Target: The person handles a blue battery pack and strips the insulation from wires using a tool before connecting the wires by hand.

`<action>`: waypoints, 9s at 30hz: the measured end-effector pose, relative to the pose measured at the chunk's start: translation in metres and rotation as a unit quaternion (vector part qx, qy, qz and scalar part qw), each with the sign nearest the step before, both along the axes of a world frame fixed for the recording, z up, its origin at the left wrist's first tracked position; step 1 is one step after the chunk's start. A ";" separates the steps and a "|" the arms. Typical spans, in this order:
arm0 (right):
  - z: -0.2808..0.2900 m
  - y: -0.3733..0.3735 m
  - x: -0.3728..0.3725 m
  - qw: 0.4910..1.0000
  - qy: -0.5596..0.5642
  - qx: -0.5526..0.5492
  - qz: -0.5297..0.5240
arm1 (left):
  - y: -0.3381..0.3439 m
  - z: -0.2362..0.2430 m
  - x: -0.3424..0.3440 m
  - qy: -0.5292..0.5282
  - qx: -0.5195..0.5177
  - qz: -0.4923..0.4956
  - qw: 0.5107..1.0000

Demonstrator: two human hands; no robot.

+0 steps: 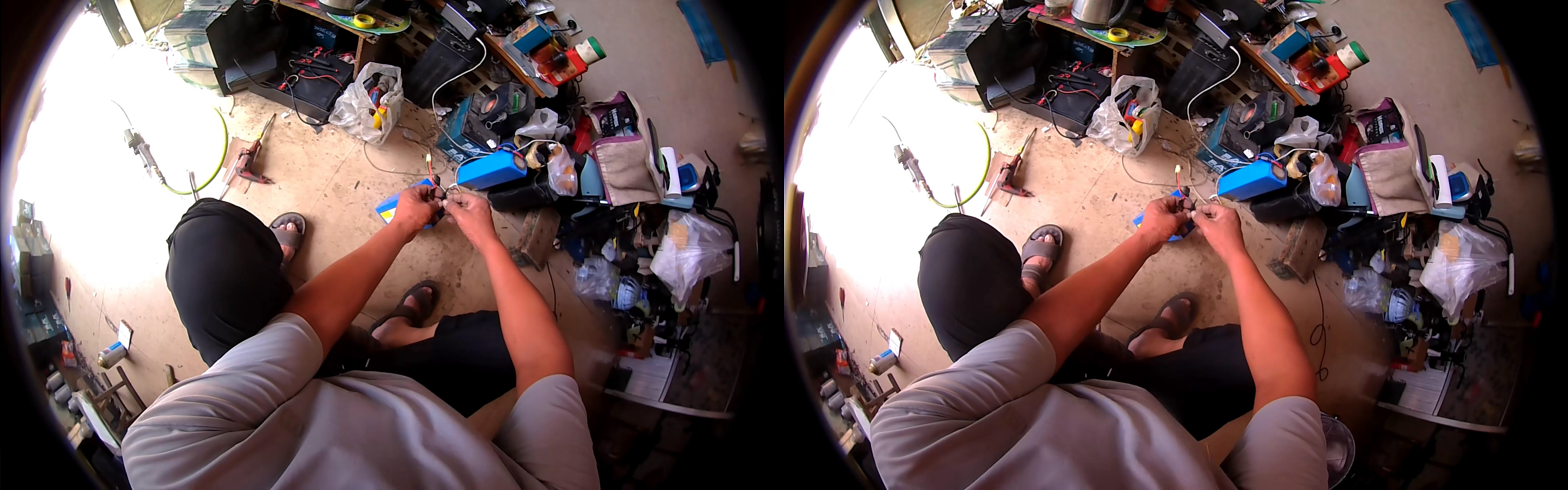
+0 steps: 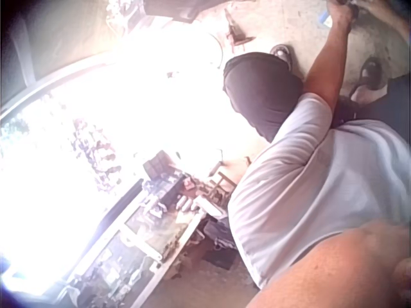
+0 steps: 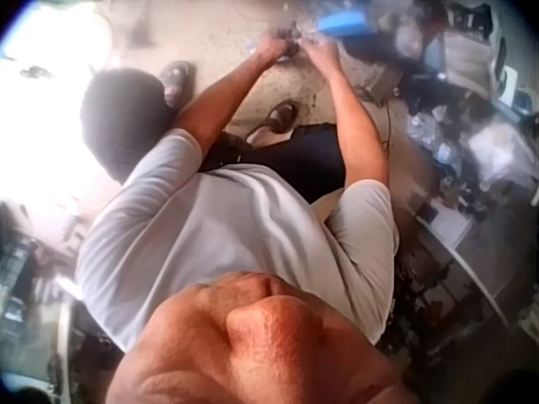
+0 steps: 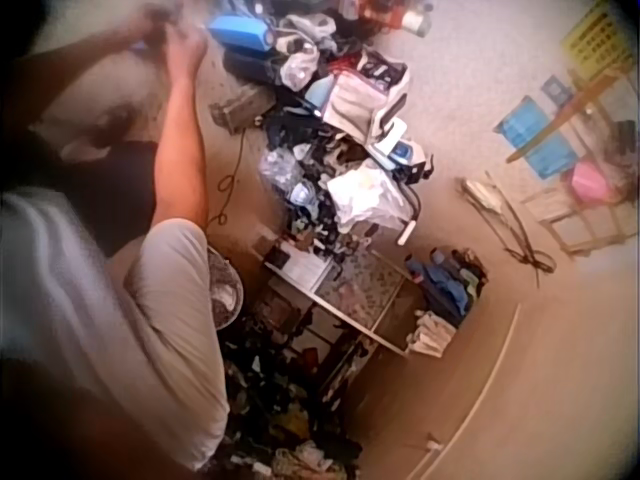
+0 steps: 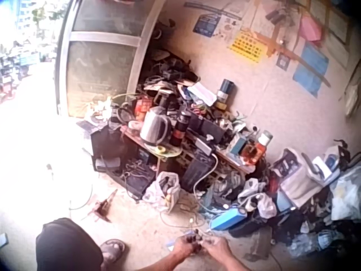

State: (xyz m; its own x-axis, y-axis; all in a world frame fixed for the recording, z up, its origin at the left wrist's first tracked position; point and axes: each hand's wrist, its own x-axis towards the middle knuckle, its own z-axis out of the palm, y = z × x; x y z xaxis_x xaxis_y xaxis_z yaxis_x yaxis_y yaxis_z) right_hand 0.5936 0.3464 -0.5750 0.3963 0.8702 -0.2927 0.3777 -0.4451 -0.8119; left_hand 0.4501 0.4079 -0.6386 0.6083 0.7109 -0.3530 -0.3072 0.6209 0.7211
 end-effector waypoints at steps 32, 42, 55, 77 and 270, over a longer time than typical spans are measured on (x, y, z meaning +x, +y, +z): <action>0.003 0.011 0.005 0.991 -0.117 -0.015 0.062 | 0.001 -0.006 0.001 0.001 -0.008 0.010 1.000; 0.009 0.005 -0.004 1.000 -0.004 -0.002 0.022 | 0.002 -0.006 0.001 0.004 0.023 -0.002 1.000; 0.001 0.008 0.008 0.996 -0.045 -0.019 0.072 | 0.002 -0.009 -0.004 -0.008 0.079 -0.019 0.997; 0.018 0.025 -0.004 0.994 0.082 -0.065 -0.040 | 0.015 -0.010 -0.013 -0.006 0.016 -0.089 0.996; -0.045 -0.006 -0.011 0.847 0.316 0.110 -0.414 | 0.030 0.030 -0.017 0.102 0.363 -0.136 0.916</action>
